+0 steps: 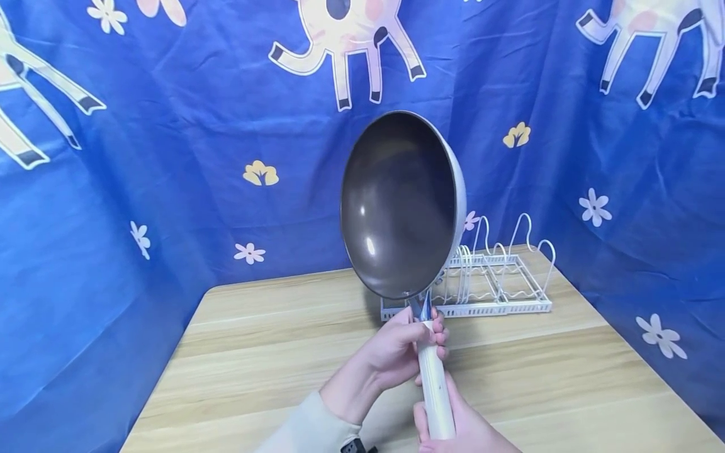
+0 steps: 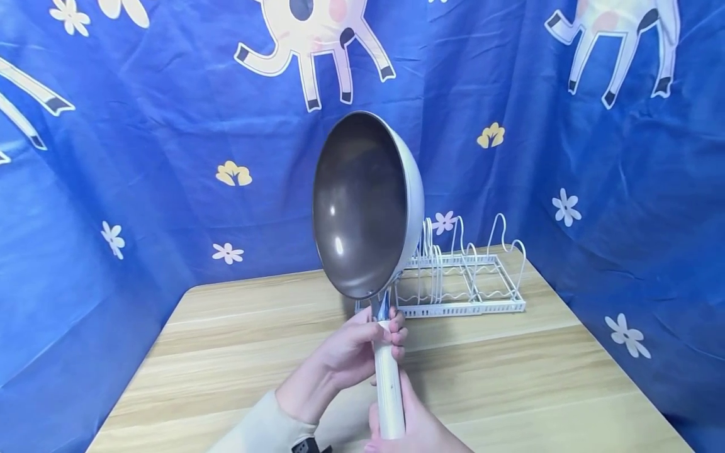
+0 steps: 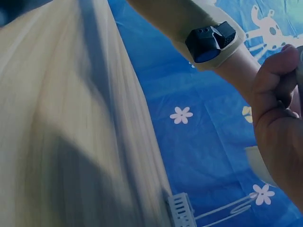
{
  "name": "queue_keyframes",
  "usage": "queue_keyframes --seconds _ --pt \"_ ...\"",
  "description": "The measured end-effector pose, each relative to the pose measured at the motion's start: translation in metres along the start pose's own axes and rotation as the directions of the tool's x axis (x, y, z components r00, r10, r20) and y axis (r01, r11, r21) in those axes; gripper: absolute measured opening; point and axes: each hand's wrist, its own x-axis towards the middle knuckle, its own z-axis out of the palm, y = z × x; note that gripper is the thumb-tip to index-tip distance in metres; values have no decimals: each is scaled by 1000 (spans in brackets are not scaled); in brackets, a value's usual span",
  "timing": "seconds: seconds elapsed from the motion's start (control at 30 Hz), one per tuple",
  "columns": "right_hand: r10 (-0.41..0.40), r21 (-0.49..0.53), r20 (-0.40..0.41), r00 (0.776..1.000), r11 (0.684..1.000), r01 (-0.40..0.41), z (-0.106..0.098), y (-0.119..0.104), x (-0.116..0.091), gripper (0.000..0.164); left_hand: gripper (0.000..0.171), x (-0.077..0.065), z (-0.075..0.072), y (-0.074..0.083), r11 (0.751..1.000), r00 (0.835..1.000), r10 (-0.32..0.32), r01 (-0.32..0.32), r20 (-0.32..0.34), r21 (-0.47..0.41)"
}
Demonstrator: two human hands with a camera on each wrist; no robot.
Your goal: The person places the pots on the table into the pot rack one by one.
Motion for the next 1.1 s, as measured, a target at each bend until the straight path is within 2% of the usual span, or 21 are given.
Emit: queue_keyframes --seconds 0.07,0.2,0.37,0.53,0.63,0.77,0.8,0.87,1.0,1.1 --pt "-7 0 -14 1000 1000 7 -2 -2 -1 71 30 6 0 -1 1000 1000 3 -3 23 -2" --pt "11 -56 -97 995 998 -16 -2 -3 -4 72 28 14 -3 -2 1000 997 18 -19 70 17" --pt "9 -106 -196 981 994 -31 0 1 -6 75 27 22 -8 -5 1000 990 10 -13 141 25" --pt "35 -103 -276 961 993 -66 1 3 -9 86 30 32 -11 -9 999 977 18 -25 211 30" --pt "81 -155 -368 926 977 -147 4 0 -9 95 29 38 -13 -12 999 964 28 -32 263 11" --pt "161 -243 -539 827 910 -335 10 -4 -6 104 31 45 -17 -12 1000 943 28 -23 331 -20" --pt "162 -258 -563 810 897 -358 12 -4 -5 103 31 46 -17 -11 1000 940 26 -21 340 -21" --pt "157 -266 -585 796 890 -371 13 -3 -3 101 32 46 -17 -10 1000 935 23 -16 353 -20" --pt "98 -315 -594 798 885 -343 14 -2 -2 98 33 48 -14 -7 1000 933 11 -8 361 -9" --pt "75 -333 -623 778 875 -351 15 -1 0 103 33 51 -15 -6 1000 929 -8 10 371 -3"
